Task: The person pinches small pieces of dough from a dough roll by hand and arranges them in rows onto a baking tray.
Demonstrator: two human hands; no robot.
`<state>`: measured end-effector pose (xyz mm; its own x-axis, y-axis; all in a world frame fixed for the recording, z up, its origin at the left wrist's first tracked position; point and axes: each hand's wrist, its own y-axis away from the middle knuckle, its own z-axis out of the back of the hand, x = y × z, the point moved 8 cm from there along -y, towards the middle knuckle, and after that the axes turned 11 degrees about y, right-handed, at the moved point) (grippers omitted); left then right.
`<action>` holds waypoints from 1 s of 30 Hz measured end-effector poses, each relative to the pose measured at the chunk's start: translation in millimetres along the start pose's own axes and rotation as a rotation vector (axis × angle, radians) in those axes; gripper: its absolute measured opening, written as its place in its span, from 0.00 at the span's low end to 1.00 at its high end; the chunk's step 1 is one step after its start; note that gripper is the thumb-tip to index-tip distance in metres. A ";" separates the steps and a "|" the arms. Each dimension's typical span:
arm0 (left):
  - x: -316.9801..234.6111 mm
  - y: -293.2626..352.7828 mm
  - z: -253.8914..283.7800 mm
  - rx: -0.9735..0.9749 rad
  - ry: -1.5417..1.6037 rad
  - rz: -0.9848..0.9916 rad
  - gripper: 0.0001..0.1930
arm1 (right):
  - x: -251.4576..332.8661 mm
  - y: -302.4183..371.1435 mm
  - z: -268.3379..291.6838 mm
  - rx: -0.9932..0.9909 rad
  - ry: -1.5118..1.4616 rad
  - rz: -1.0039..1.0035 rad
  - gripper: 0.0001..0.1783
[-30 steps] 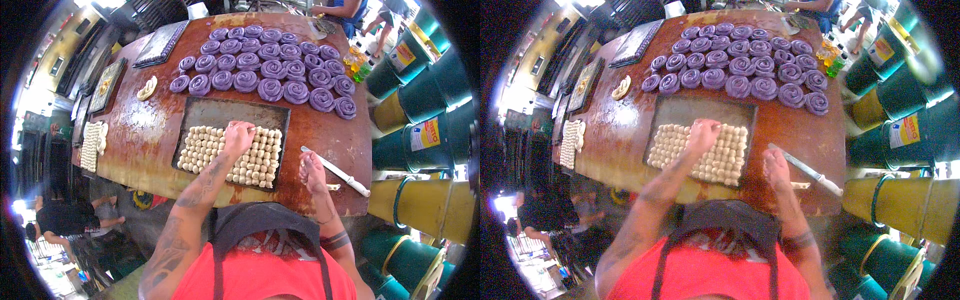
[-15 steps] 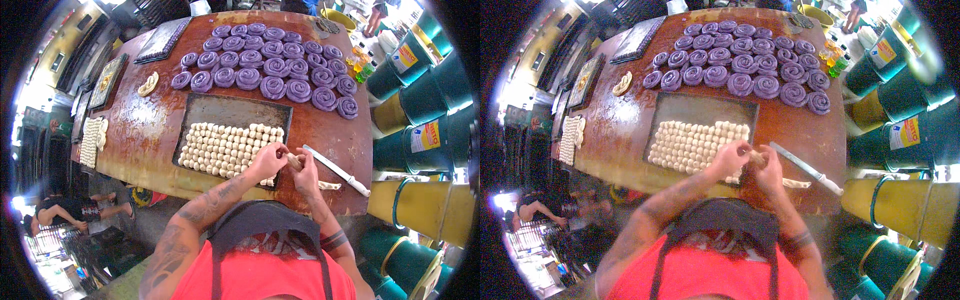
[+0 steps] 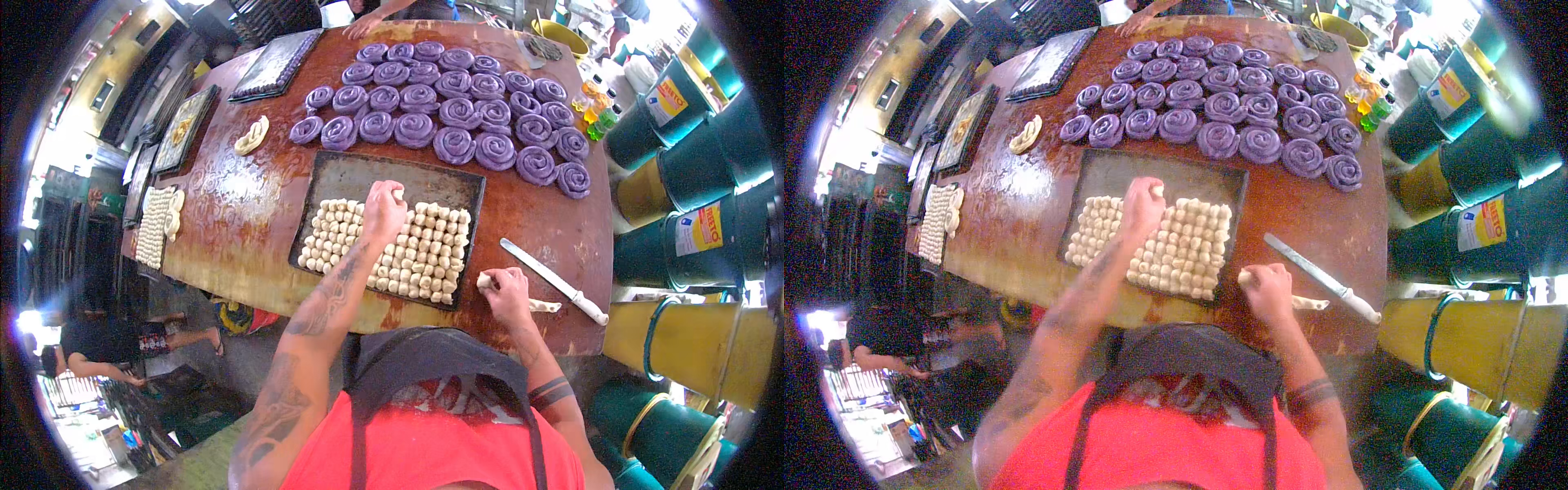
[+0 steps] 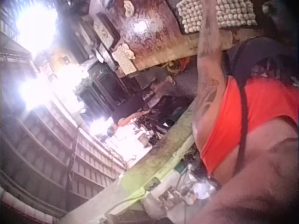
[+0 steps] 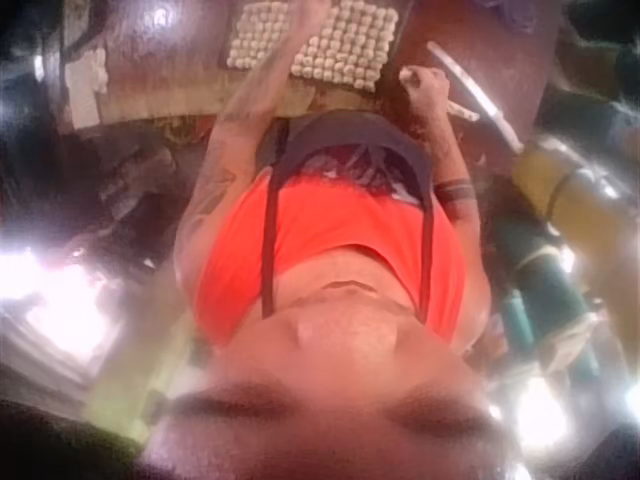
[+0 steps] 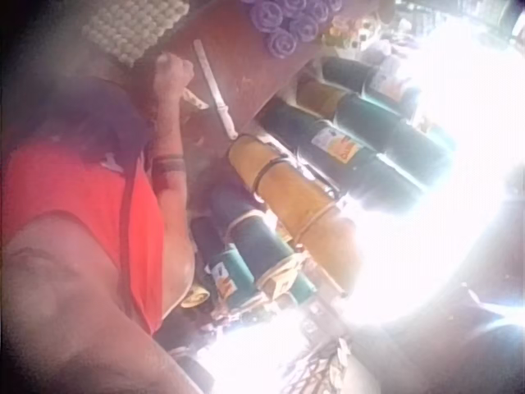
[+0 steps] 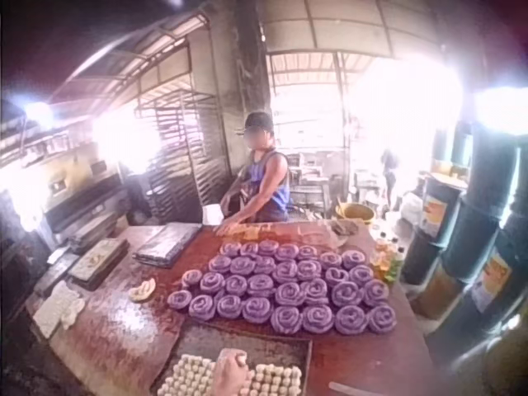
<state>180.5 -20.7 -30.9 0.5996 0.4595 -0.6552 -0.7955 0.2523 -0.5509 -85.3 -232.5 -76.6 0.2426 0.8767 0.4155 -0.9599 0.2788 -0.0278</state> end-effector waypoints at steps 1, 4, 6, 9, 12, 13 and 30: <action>9.5 1.6 -15.9 0.158 0.014 0.144 0.07 | -15.1 -2.4 -4.1 -0.008 -0.043 -0.018 0.19; 22.1 14.0 -34.7 0.511 -0.081 0.291 0.08 | -30.9 -8.5 -6.8 0.107 -1.040 -0.349 0.13; 4.8 15.6 -32.4 0.467 -0.175 0.135 0.14 | -30.8 -7.3 -6.1 0.094 -1.433 -0.473 0.16; -52.7 28.3 -36.5 0.323 0.049 0.036 0.20 | -28.6 -8.6 18.7 -0.081 -0.441 -0.265 0.14; -139.0 67.2 -76.8 0.865 0.621 0.151 0.17 | -35.7 -8.2 0.3 -0.046 -0.274 -0.402 0.14; -170.4 70.0 -66.3 0.890 0.725 -0.039 0.15 | -16.5 -13.6 7.7 -0.070 -0.446 -0.335 0.07; -37.9 49.9 -45.6 0.589 0.338 0.557 0.06 | -14.4 -3.7 -3.3 0.150 -0.540 -0.392 0.18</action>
<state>122.1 -64.4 -57.1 0.0299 0.3933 -0.9189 -0.8405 0.5075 0.1898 -84.8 -244.9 -85.5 0.5099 0.3921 0.7657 -0.8338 0.4443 0.3277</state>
